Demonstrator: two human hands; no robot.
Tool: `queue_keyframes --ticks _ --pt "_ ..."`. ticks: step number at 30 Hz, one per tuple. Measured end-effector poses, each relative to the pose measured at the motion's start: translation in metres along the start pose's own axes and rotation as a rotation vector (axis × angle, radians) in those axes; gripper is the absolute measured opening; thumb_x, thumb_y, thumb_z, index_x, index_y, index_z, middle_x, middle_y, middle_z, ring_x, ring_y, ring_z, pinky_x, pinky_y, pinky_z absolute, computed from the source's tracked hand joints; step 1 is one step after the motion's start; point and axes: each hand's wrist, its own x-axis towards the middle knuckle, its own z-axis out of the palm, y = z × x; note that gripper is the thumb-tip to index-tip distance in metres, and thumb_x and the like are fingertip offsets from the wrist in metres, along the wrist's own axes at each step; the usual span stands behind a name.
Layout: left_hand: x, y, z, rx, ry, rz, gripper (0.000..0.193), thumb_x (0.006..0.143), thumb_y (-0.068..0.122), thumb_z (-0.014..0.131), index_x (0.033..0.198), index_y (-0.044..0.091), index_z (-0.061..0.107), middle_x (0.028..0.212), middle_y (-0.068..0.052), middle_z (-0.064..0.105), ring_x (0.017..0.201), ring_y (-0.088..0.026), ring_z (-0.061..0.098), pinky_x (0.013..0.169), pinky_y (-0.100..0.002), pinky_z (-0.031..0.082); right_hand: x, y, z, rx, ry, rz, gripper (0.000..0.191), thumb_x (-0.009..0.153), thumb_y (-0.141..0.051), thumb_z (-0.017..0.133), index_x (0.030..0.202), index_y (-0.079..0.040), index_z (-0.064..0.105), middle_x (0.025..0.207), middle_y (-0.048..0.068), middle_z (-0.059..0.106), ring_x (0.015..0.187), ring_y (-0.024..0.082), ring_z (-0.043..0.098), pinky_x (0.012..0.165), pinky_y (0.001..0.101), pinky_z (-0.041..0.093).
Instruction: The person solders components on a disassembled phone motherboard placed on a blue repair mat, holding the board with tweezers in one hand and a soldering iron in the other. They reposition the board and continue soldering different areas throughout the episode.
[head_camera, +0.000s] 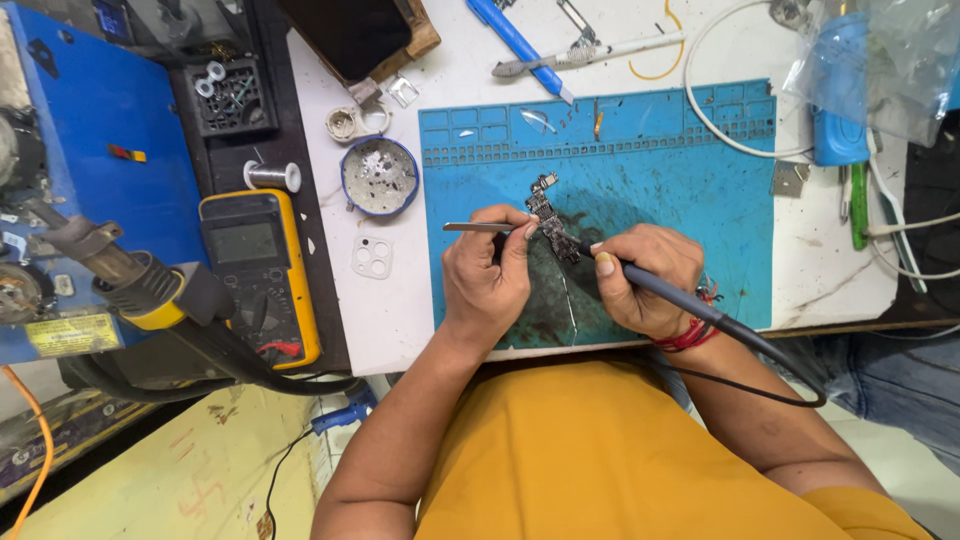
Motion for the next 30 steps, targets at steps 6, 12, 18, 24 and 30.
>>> queue_keyframes --ticks 6,12,18,24,30 --pt "0.0018 -0.0012 0.0002 0.009 0.0 0.008 0.009 0.1 0.004 0.071 0.105 0.005 0.064 0.084 -0.006 0.071 0.064 -0.012 0.064 0.059 -0.027 0.05 0.0017 0.0012 0.0014 -0.02 -0.009 -0.009 0.006 0.098 -0.007 0.067 0.095 -0.007 0.062 0.07 0.007 0.062 0.058 0.025 0.06 0.057 0.0358 0.045" --pt "0.0015 -0.0011 0.0012 0.008 0.004 0.011 0.009 0.1 0.004 0.071 0.104 0.005 0.064 0.082 -0.006 0.07 0.062 -0.011 0.064 0.057 -0.027 0.049 0.0011 0.0007 0.0007 -0.027 -0.017 0.004 0.006 0.097 -0.007 0.067 0.094 -0.007 0.062 0.07 0.007 0.061 0.058 0.026 0.06 0.057 0.0362 0.045" --pt "0.0009 -0.0009 0.0002 0.016 0.0 0.006 0.009 0.099 0.004 0.071 0.103 0.005 0.064 0.08 -0.006 0.07 0.06 -0.011 0.062 0.055 -0.027 0.047 0.0021 -0.0011 0.0008 -0.02 -0.025 0.002 0.006 0.097 -0.007 0.067 0.093 -0.007 0.063 0.07 0.007 0.062 0.059 0.026 0.061 0.057 0.036 0.046" --pt "0.0021 -0.0009 0.0012 0.023 0.003 -0.002 0.009 0.099 0.003 0.072 0.102 0.004 0.064 0.079 -0.006 0.069 0.058 -0.012 0.061 0.054 -0.028 0.047 0.0032 0.0 0.0017 -0.012 -0.019 -0.003 0.006 0.097 -0.007 0.067 0.093 -0.007 0.063 0.07 0.007 0.062 0.059 0.026 0.062 0.057 0.036 0.047" --pt "0.0026 -0.0009 -0.0003 0.03 0.006 0.024 0.009 0.099 0.003 0.071 0.105 0.004 0.064 0.083 -0.008 0.07 0.064 -0.016 0.067 0.059 -0.029 0.051 0.0038 -0.0006 0.0005 -0.034 -0.033 0.008 0.005 0.095 -0.007 0.068 0.092 -0.006 0.064 0.07 0.008 0.061 0.059 0.028 0.061 0.057 0.0375 0.045"
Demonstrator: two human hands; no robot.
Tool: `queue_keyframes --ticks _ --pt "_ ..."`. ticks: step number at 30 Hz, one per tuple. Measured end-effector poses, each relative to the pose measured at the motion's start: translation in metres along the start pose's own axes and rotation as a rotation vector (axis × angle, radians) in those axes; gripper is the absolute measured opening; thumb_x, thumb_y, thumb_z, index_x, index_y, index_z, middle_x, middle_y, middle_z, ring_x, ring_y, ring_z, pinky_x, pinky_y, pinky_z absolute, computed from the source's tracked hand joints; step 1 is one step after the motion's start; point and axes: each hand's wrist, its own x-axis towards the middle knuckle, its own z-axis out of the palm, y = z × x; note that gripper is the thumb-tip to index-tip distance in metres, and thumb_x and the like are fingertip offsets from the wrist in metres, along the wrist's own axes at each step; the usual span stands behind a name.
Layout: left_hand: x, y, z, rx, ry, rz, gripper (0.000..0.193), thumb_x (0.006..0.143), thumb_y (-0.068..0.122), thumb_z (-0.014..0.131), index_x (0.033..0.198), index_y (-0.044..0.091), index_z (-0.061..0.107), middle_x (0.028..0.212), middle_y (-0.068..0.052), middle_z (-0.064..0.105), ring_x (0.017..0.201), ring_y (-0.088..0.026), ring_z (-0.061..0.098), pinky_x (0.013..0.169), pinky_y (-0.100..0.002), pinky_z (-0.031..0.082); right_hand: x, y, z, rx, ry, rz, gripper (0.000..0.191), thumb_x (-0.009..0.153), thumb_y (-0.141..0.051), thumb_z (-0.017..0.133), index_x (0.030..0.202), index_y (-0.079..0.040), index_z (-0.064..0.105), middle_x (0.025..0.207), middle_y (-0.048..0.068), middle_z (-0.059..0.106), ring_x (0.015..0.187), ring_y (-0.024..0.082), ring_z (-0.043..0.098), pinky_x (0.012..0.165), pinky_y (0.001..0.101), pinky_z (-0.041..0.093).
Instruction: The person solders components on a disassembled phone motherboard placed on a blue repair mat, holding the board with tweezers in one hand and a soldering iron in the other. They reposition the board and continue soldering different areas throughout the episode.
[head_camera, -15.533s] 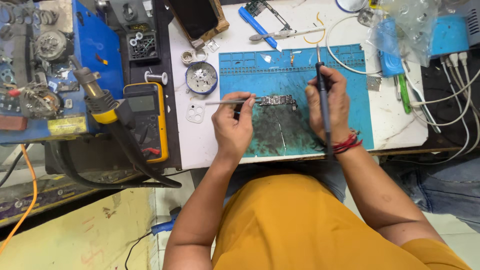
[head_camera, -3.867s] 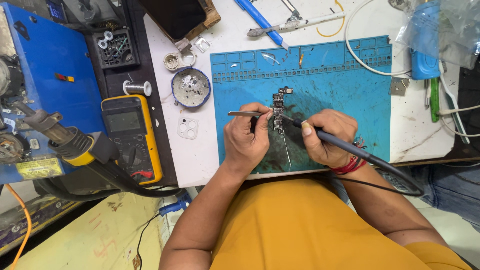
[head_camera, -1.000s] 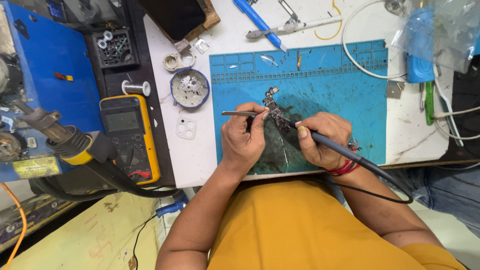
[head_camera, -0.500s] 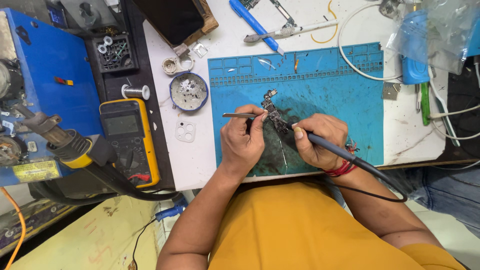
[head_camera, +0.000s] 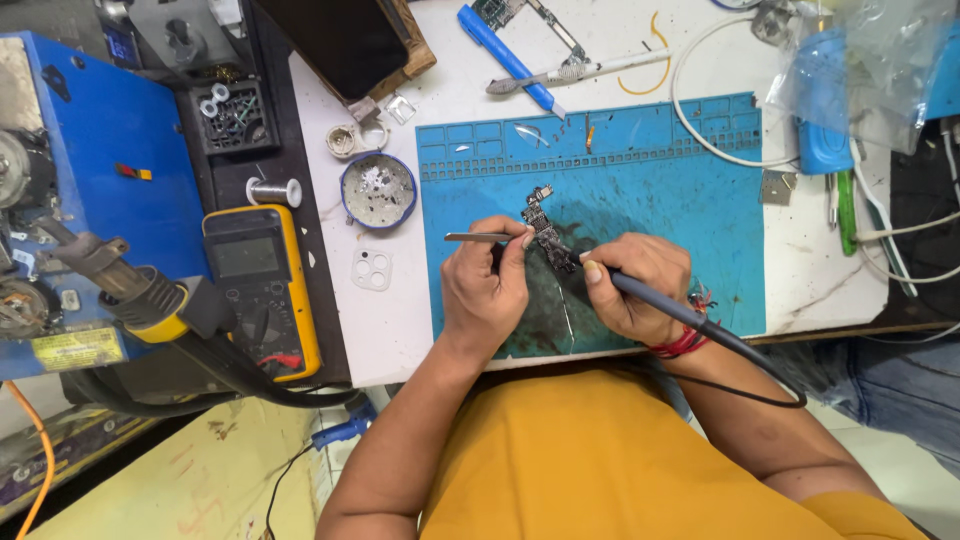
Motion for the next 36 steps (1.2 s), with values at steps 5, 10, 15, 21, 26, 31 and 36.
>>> queue_keyframes --ticks 5,10,15,21,26,31,36 --pt "0.0033 0.0009 0.0017 0.015 0.023 0.002 0.009 0.097 0.002 0.07 0.103 0.004 0.064 0.085 -0.009 0.072 0.064 -0.016 0.068 0.058 -0.03 0.052 0.0029 0.0004 0.0005 0.008 0.016 -0.035 0.006 0.096 -0.008 0.067 0.092 -0.006 0.063 0.073 0.009 0.063 0.061 0.028 0.062 0.058 0.0369 0.047" --pt "-0.0011 0.0012 0.0 0.015 -0.009 -0.016 0.009 0.098 0.002 0.071 0.103 0.004 0.064 0.082 -0.008 0.07 0.062 -0.015 0.066 0.057 -0.029 0.05 -0.0015 0.0004 -0.0002 -0.013 -0.015 0.012 0.006 0.094 -0.007 0.068 0.089 -0.006 0.064 0.069 0.008 0.061 0.059 0.028 0.061 0.057 0.0379 0.045" --pt "-0.001 0.0002 0.0007 0.002 -0.001 -0.039 0.008 0.098 0.003 0.072 0.102 0.004 0.065 0.079 -0.008 0.069 0.059 -0.014 0.063 0.055 -0.028 0.048 -0.0017 0.0017 0.0011 0.038 -0.007 -0.011 0.006 0.094 -0.008 0.068 0.09 -0.007 0.064 0.071 0.008 0.063 0.059 0.027 0.062 0.057 0.0366 0.046" --pt "-0.0019 0.0012 -0.0002 -0.009 -0.003 -0.029 0.008 0.099 0.003 0.071 0.103 0.004 0.064 0.08 -0.007 0.069 0.061 -0.013 0.063 0.057 -0.028 0.049 -0.0022 0.0008 0.0006 0.04 -0.008 -0.017 0.007 0.096 -0.008 0.067 0.09 -0.007 0.062 0.072 0.008 0.064 0.061 0.027 0.063 0.058 0.0369 0.047" --pt "-0.0011 0.0002 0.0006 -0.017 0.0 -0.035 0.008 0.099 0.004 0.071 0.103 0.004 0.064 0.08 -0.007 0.069 0.06 -0.012 0.062 0.056 -0.028 0.048 -0.0016 0.0031 0.0016 0.04 0.002 -0.029 0.007 0.095 -0.008 0.068 0.09 -0.007 0.062 0.071 0.007 0.064 0.059 0.026 0.062 0.057 0.0367 0.047" --pt "-0.001 0.0 0.0008 -0.022 -0.001 -0.029 0.008 0.099 0.004 0.071 0.103 0.004 0.064 0.079 -0.006 0.069 0.06 -0.011 0.061 0.056 -0.027 0.047 -0.001 0.0025 0.0017 0.035 -0.003 -0.022 0.006 0.094 -0.007 0.068 0.09 -0.007 0.063 0.07 0.007 0.063 0.057 0.026 0.061 0.055 0.0366 0.046" --pt "-0.0015 -0.0017 0.0011 -0.031 -0.002 -0.025 0.008 0.1 0.004 0.071 0.104 0.004 0.064 0.08 -0.006 0.069 0.06 -0.011 0.061 0.056 -0.027 0.047 -0.0012 0.0023 0.0019 0.048 0.0 -0.025 0.007 0.094 -0.006 0.068 0.09 -0.007 0.062 0.07 0.007 0.063 0.058 0.026 0.061 0.056 0.0365 0.046"
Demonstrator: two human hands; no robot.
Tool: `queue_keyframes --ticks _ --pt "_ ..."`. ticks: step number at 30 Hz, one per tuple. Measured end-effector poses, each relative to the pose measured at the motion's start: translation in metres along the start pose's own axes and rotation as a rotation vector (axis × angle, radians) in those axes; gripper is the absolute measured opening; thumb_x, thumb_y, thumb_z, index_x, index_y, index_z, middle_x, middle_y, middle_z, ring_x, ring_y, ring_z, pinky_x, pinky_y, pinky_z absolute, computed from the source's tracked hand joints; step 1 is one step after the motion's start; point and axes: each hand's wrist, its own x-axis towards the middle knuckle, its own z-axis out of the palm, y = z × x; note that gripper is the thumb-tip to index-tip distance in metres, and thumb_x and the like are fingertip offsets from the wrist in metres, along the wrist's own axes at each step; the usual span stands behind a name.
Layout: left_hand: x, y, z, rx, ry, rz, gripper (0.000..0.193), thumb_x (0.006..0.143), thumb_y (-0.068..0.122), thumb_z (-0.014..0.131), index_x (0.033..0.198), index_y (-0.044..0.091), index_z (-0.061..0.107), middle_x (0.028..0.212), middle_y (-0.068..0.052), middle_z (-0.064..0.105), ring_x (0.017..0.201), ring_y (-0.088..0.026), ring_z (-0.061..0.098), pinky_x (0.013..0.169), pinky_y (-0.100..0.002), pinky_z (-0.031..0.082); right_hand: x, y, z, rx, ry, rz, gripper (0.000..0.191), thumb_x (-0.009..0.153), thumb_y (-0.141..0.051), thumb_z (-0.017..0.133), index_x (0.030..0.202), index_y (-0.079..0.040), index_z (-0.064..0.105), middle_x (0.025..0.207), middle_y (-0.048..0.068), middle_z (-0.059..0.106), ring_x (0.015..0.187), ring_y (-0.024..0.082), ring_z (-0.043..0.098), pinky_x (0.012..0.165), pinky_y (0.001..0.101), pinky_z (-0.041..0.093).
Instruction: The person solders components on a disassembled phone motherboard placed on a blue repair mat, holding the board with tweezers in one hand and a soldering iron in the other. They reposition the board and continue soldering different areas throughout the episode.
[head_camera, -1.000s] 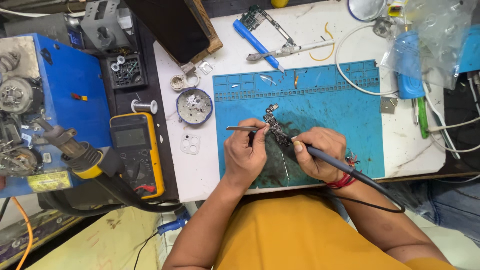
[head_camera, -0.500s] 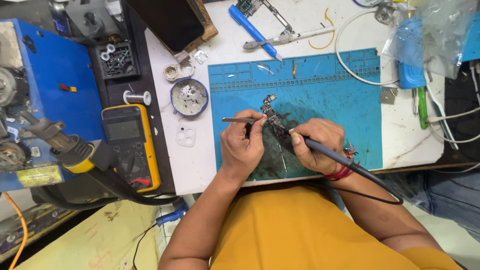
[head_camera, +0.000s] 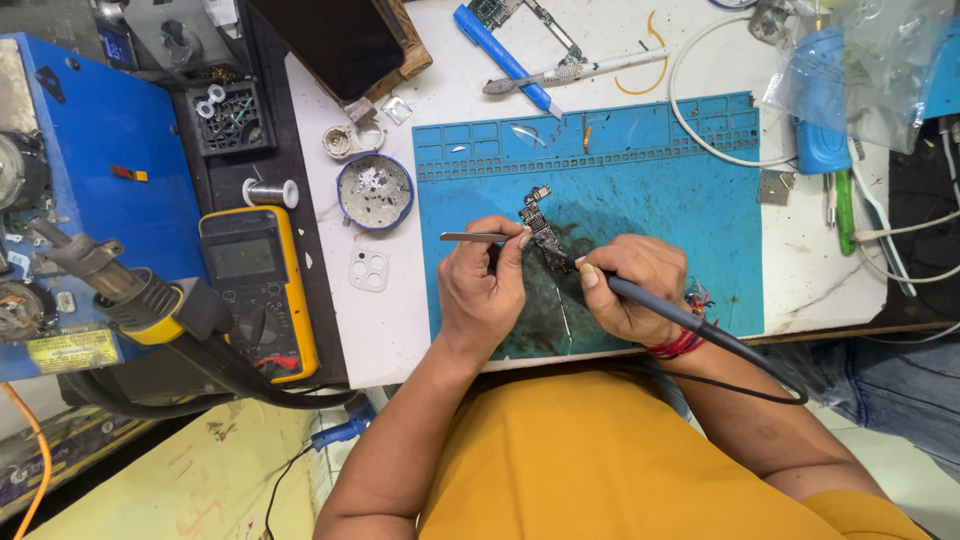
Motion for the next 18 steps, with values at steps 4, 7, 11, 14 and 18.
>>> queue_keyframes --ticks 4,7,11,14,18 --pt "-0.0001 -0.001 -0.0002 0.018 -0.006 0.001 0.008 0.099 0.004 0.071 0.103 0.004 0.064 0.08 -0.006 0.07 0.06 -0.011 0.062 0.056 -0.027 0.048 0.0003 0.0 -0.0003 0.011 -0.01 -0.003 0.006 0.095 -0.006 0.067 0.091 -0.007 0.062 0.072 0.008 0.064 0.06 0.026 0.063 0.058 0.0362 0.047" --pt "0.0005 -0.0009 -0.0004 0.016 -0.007 0.011 0.008 0.099 0.004 0.071 0.104 0.004 0.064 0.082 -0.007 0.071 0.062 -0.011 0.064 0.056 -0.027 0.049 0.0008 -0.0006 -0.0002 0.009 -0.007 0.012 0.008 0.094 -0.006 0.069 0.089 -0.007 0.062 0.071 0.007 0.064 0.059 0.027 0.062 0.057 0.0364 0.047" --pt "0.0007 0.0004 -0.0002 0.026 -0.002 -0.003 0.009 0.098 0.004 0.071 0.103 0.004 0.064 0.082 -0.007 0.071 0.061 -0.012 0.064 0.056 -0.027 0.049 0.0015 -0.0008 0.0002 -0.003 -0.011 0.003 0.007 0.094 -0.006 0.069 0.09 -0.007 0.063 0.072 0.007 0.064 0.059 0.027 0.062 0.057 0.0364 0.047" --pt "0.0021 0.0003 -0.0001 0.023 -0.002 0.007 0.009 0.098 0.003 0.071 0.103 0.004 0.064 0.083 -0.007 0.071 0.061 -0.013 0.064 0.057 -0.028 0.049 0.0019 0.0003 -0.0002 -0.005 -0.012 -0.01 0.007 0.094 -0.007 0.068 0.09 -0.007 0.062 0.073 0.008 0.065 0.061 0.027 0.063 0.058 0.0365 0.048" --pt "0.001 0.0008 -0.0004 0.025 0.005 0.031 0.009 0.099 0.003 0.071 0.104 0.004 0.064 0.084 -0.008 0.071 0.063 -0.014 0.065 0.058 -0.028 0.05 0.0002 0.0 -0.0009 -0.009 -0.026 0.003 0.007 0.094 -0.007 0.069 0.09 -0.007 0.063 0.072 0.008 0.064 0.06 0.027 0.062 0.057 0.0369 0.047"
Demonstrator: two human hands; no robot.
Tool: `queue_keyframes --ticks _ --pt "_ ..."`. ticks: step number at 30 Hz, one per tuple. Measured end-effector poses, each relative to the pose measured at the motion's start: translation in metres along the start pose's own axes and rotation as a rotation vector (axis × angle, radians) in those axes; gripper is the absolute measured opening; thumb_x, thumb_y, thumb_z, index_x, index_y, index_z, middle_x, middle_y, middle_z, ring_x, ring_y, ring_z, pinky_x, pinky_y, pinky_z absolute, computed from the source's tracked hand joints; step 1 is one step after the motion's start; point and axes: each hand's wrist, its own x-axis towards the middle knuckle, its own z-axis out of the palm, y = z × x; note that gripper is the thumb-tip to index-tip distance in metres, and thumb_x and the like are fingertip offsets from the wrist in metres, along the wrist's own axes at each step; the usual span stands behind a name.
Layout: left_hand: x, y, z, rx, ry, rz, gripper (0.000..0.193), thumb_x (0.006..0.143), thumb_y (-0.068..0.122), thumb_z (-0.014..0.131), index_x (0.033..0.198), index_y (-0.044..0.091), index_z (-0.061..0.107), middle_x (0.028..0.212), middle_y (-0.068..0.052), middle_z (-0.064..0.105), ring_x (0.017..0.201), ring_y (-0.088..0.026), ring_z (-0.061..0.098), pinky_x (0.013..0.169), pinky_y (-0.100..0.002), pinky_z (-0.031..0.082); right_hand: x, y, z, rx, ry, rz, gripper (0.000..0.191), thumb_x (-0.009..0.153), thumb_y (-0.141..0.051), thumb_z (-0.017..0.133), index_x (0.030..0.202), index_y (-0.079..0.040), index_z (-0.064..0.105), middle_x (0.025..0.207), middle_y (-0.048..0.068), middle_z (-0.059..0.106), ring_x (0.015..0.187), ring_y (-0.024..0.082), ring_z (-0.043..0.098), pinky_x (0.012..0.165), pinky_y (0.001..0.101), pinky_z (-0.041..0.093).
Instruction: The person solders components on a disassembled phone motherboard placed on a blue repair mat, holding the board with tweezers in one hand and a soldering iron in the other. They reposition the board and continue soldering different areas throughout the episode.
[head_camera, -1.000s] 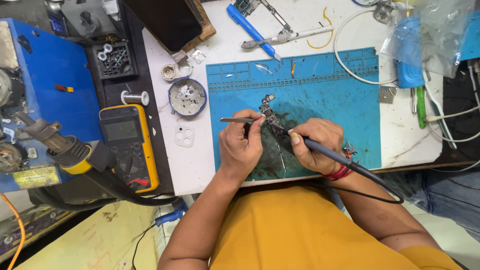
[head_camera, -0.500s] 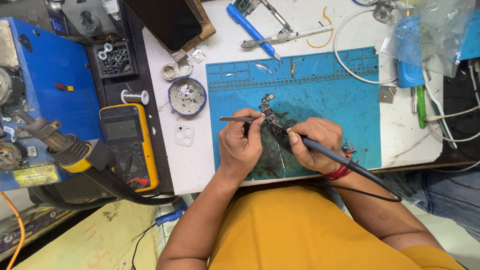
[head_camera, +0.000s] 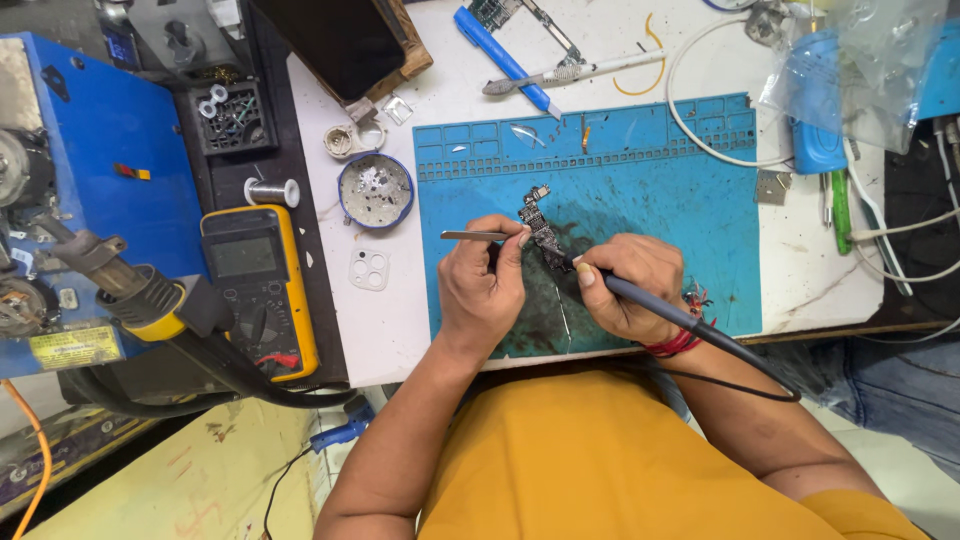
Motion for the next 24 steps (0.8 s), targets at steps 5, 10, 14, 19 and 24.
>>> queue_keyframes --ticks 5,10,14,19,24 --pt "0.0005 0.0002 0.0003 -0.008 -0.005 -0.03 0.009 0.099 0.004 0.071 0.103 0.004 0.064 0.081 -0.008 0.07 0.061 -0.013 0.064 0.057 -0.028 0.049 -0.0001 0.0009 0.0003 0.007 -0.005 -0.004 0.007 0.094 -0.007 0.069 0.09 -0.007 0.063 0.072 0.008 0.065 0.06 0.027 0.063 0.057 0.0366 0.047" --pt "0.0005 0.0006 -0.0001 0.006 0.0 -0.017 0.008 0.098 0.004 0.071 0.103 0.004 0.064 0.082 -0.008 0.07 0.062 -0.013 0.065 0.057 -0.028 0.05 0.0007 0.0007 0.0011 0.004 -0.002 -0.019 0.007 0.094 -0.008 0.069 0.09 -0.007 0.063 0.074 0.008 0.066 0.061 0.027 0.063 0.057 0.0367 0.048" --pt "-0.0001 0.0003 -0.0004 -0.009 -0.004 -0.01 0.008 0.099 0.004 0.071 0.104 0.004 0.064 0.084 -0.008 0.07 0.063 -0.014 0.065 0.058 -0.028 0.05 0.0 0.0004 0.0011 0.008 -0.006 -0.015 0.007 0.094 -0.008 0.069 0.09 -0.006 0.063 0.074 0.008 0.066 0.061 0.027 0.063 0.058 0.037 0.048" --pt "0.0008 -0.0004 0.0 -0.001 -0.007 -0.014 0.008 0.099 0.004 0.071 0.103 0.004 0.064 0.082 -0.007 0.071 0.061 -0.013 0.064 0.055 -0.028 0.048 -0.0027 0.0032 0.0007 0.006 -0.015 -0.027 0.007 0.095 -0.008 0.068 0.091 -0.005 0.063 0.074 0.009 0.066 0.06 0.027 0.063 0.058 0.0373 0.048" --pt "0.0007 0.0005 0.0003 0.008 -0.011 -0.045 0.008 0.098 0.004 0.072 0.103 0.004 0.065 0.08 -0.007 0.071 0.057 -0.013 0.061 0.053 -0.029 0.046 -0.0033 -0.0014 -0.0017 0.002 0.104 0.049 0.006 0.097 -0.009 0.068 0.1 -0.004 0.066 0.079 0.011 0.066 0.064 0.027 0.065 0.061 0.0359 0.05"
